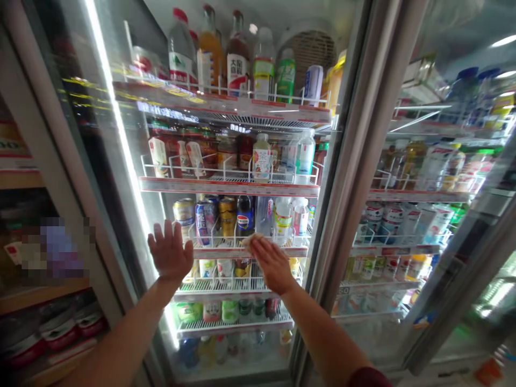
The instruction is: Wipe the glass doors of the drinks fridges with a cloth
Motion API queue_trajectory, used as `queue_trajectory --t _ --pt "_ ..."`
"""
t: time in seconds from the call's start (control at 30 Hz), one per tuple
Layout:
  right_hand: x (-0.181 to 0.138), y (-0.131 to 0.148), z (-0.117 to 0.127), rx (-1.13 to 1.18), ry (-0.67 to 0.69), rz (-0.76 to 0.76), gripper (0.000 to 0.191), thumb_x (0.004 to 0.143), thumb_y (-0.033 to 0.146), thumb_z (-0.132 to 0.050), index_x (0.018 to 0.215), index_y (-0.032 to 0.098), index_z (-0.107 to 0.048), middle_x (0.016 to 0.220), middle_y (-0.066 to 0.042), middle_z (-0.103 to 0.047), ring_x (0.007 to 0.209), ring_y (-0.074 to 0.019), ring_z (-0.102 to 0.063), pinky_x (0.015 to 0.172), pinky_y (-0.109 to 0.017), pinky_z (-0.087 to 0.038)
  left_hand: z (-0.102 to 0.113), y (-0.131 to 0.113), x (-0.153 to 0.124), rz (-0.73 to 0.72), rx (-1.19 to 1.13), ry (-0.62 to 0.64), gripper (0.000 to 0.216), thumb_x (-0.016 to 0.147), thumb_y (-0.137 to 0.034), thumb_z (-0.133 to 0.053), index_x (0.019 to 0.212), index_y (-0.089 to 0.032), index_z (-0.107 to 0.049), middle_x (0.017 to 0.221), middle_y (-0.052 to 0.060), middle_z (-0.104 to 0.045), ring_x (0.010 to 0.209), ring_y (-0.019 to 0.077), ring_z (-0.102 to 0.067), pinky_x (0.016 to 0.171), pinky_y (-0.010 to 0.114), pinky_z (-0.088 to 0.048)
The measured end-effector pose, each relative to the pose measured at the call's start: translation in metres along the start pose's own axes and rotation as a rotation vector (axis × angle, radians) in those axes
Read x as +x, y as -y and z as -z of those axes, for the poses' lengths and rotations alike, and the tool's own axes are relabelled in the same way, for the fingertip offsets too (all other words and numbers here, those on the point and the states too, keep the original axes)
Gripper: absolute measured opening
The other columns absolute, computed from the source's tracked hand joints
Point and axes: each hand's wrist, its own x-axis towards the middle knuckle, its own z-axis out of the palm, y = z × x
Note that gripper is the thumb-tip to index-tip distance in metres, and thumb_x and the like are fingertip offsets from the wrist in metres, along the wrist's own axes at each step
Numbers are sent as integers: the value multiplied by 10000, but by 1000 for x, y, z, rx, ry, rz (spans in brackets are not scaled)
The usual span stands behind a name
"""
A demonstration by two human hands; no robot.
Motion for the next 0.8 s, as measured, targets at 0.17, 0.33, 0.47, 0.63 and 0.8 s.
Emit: queue_trajectory --t 0.17,0.33,0.47,0.63,0.8 --pt "33 -4 -2 -64 -189 -237 719 938 65 -378 1621 184 -184 1602 -89 -414 1546 -226 -252 1249 -439 -270 -1 0 -1 -23 24 -25 689 1005 -377 -433 1620 -218 -165 1652 157 -267 1571 321 -80 1246 606 -113" --pt "-5 30 -13 48 4 97 698 920 50 -376 1597 187 -273 1546 -24 -500 1520 -135 -305 1256 -329 -255 -1 2 -1 -8 -3 -22 680 1003 -397 -436 1613 -203 -204 1648 158 -279 1567 333 -95 1244 609 -109" --pt "33 4 2 29 -90 -57 738 920 39 -379 1618 183 -189 1581 -39 -451 1554 -174 -220 1272 -391 -243 -1 1 1 -33 4 -35 692 1007 -377 -434 1623 -237 -152 1668 128 -233 1573 309 -66 1254 590 -100" --pt "49 3 -1 1 -161 -219 751 932 54 -382 1627 212 -147 1607 -53 -407 1550 -208 -237 1265 -444 -276 -1 1 -1 12 -25 -11 669 1005 -413 -420 1611 -212 -220 1653 147 -271 1569 335 -91 1241 621 -103" --pt "6 27 -9 87 60 141 726 903 32 -374 1598 213 -268 1558 5 -480 1513 -113 -313 1244 -319 -308 -1 3 -1 22 -45 -6 661 1001 -432 -421 1599 -201 -264 1641 151 -301 1568 334 -104 1247 609 -86"
